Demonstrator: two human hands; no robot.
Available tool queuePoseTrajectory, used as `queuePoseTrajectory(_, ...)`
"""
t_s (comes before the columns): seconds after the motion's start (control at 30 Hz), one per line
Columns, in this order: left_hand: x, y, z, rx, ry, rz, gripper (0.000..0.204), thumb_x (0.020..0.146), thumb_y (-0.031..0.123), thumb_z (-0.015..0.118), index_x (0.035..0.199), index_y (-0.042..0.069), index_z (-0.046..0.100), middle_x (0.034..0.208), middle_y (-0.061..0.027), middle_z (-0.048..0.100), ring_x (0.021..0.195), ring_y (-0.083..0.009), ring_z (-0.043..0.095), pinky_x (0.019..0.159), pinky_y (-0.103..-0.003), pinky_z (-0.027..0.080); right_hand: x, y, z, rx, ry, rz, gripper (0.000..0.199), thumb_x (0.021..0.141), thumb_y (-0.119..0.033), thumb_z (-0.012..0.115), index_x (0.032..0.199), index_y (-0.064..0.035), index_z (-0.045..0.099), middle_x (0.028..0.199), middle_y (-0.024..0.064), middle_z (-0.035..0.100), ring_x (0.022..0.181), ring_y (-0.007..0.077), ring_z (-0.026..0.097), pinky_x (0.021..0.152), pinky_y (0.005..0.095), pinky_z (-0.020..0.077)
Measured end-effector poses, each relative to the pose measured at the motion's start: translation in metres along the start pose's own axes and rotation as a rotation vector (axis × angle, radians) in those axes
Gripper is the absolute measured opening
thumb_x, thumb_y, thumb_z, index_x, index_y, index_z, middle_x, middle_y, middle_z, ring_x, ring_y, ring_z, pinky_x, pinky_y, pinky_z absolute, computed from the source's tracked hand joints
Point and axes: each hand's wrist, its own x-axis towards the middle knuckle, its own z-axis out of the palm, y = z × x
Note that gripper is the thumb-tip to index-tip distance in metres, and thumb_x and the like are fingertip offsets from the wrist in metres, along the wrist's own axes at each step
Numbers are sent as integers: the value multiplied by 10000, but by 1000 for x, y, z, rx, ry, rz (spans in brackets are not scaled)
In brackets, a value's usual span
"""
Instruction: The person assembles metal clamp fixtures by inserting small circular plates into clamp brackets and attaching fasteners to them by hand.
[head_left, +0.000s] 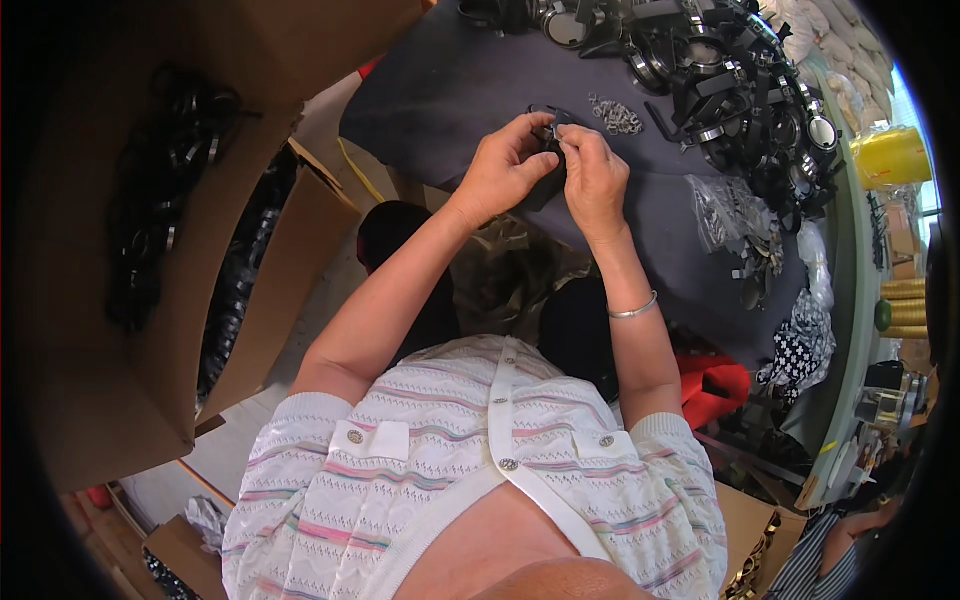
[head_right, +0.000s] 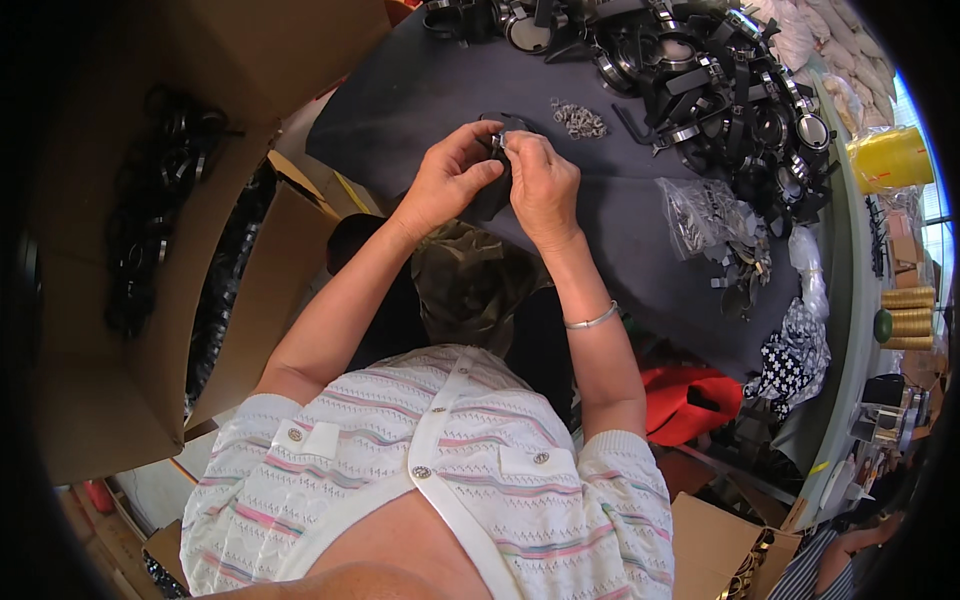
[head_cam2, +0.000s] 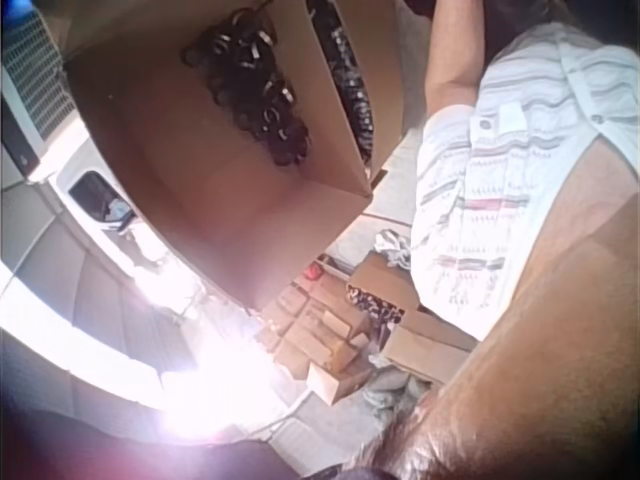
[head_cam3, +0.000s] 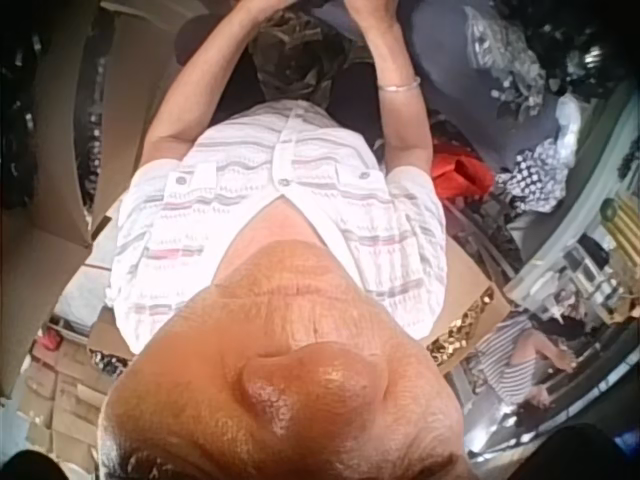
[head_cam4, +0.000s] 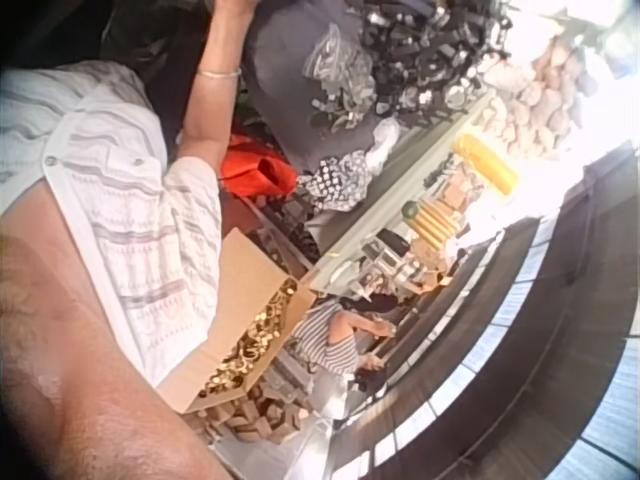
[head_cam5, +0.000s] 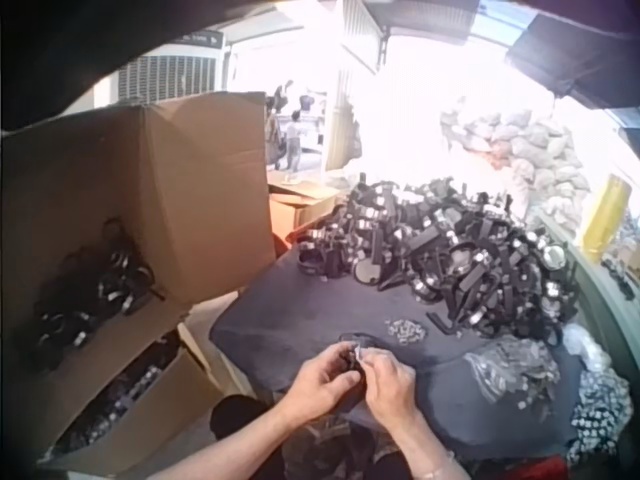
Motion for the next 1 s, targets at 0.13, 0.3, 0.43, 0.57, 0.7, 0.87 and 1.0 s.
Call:
queuePoseTrajectory(0.13,-1,6,2,2,35,-15,471,792,8,615,1228,0,435,835,-42,574,739,-71,523,674,-219,443,6,4,-6,-63,-79,-68,143,766,25,599,868,-37,521,844,101,631,713,289,634,576,346,515)
queuePoseTrajectory(0.3,-2,9,0,19,49,-37,503,772,12,637,1229,4,426,843,-85,614,745,-95,564,666,-243,462,8,-4,-9,-188,-176,-22,106,782,0,569,865,-47,525,840,85,628,681,277,630,548,344,502)
queuePoseTrajectory(0.43,-4,11,4,-13,24,-22,480,819,-4,601,1256,4,403,863,-17,552,756,-64,505,688,-217,432,-3,-1,-7,-171,-102,-40,109,774,-3,566,864,-51,528,835,83,627,675,275,630,551,342,506)
queuePoseTrajectory(0.57,-1,1,2,-8,46,18,378,779,23,627,1137,-5,509,808,-70,613,714,-80,542,666,-234,455,0,-3,-6,-216,-112,-101,124,760,-11,572,870,-51,532,844,82,626,682,265,635,559,327,515)
queuePoseTrajectory(0.7,0,2,3,19,72,-38,292,786,40,618,1065,-10,549,786,-55,609,685,-72,532,640,-231,450,4,-8,-8,-298,-164,-182,120,765,-19,569,874,-38,523,866,96,619,706,243,641,569,319,518)
queuePoseTrajectory(0.87,1,-2,9,56,149,23,263,792,54,613,1042,-2,557,741,-53,601,643,-71,524,605,-229,444,3,-9,-7,-337,-163,-200,118,768,-32,571,868,-31,509,847,94,597,693,231,632,566,315,513)
queuePoseTrajectory(1.0,-1,8,5,118,55,-113,251,859,49,568,1100,-8,529,893,-24,602,813,-72,544,732,-218,443,6,-11,-8,-362,-178,-209,115,768,-33,570,864,-32,505,820,86,579,677,227,625,561,310,509)
